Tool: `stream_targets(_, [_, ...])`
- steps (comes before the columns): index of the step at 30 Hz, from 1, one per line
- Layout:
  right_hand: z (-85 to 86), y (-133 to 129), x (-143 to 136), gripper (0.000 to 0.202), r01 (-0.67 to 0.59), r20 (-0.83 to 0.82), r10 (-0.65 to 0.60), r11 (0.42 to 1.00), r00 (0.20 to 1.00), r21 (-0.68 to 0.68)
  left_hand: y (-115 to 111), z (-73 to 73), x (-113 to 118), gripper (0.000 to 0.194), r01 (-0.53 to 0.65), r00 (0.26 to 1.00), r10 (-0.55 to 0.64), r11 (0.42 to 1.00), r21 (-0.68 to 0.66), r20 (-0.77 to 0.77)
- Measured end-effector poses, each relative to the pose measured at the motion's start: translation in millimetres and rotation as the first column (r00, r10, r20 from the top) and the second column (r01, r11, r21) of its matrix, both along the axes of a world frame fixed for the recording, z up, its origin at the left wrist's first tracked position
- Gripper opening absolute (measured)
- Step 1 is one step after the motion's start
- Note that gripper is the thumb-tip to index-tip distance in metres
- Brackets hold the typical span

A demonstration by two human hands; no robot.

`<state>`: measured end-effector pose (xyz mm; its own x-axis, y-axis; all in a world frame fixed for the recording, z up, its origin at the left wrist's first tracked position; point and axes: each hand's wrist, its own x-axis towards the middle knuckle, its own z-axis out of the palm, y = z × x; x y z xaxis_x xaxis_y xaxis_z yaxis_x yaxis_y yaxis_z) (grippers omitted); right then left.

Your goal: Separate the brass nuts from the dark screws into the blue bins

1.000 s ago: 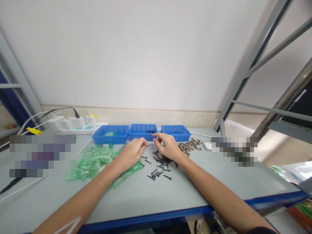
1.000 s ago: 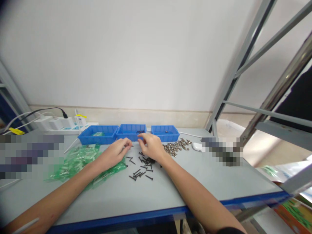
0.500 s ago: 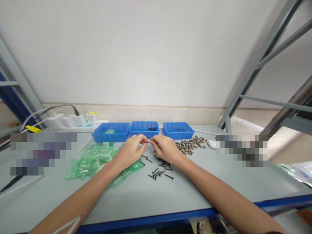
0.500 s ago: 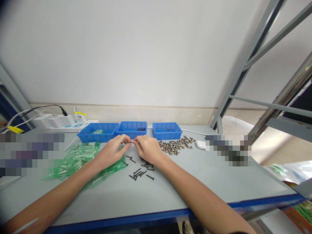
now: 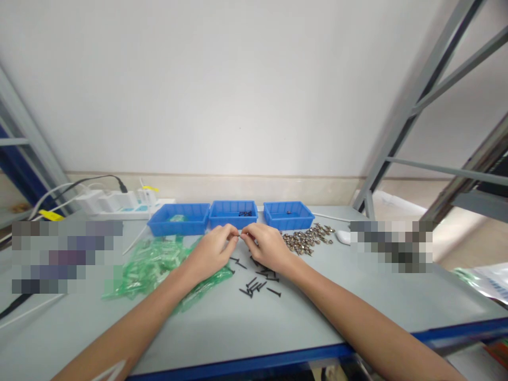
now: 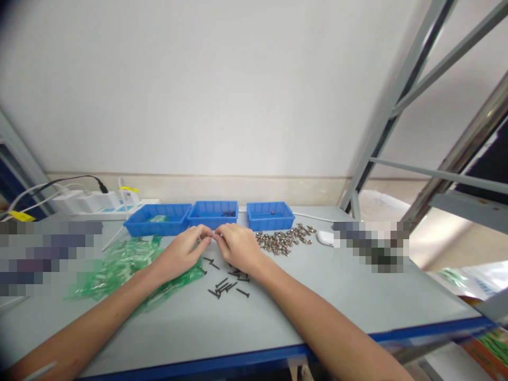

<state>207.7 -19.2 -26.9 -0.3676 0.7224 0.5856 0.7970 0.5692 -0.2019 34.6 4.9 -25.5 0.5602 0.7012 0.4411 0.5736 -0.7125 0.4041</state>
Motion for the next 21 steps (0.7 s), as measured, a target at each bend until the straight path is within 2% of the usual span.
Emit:
stream_targets(8, [-1.0,-2.3,0.1,0.019,-0.034,-0.064,0.034,0.999,0.997,0.010,1.4,0.0,-0.2,0.025,-0.005,1.000,0.006,0.998,0.067,-0.014])
stream_targets(14, [-2.0,0.1,1.3,0.017,-0.078,-0.053,0.080,0.996,0.995,0.039,0.3,-0.5,0.5,0.032,0.002,0.998,0.000,1.000,0.029,-0.057])
stream_targets(17, [-2.3,5.3,5.6,0.017,0.023,-0.073,-0.021,0.999,0.997,0.026,0.7,-0.8,-1.9,0.025,-0.014,0.996,0.011,0.999,-0.032,-0.086])
stream_targets(21, [-3.9,17.5,16.8,0.017,0.239,-0.135,-0.234,0.971,0.963,0.018,0.9,-0.1,-6.8,0.018,0.004,0.984,-0.009,0.999,-0.033,-0.180])
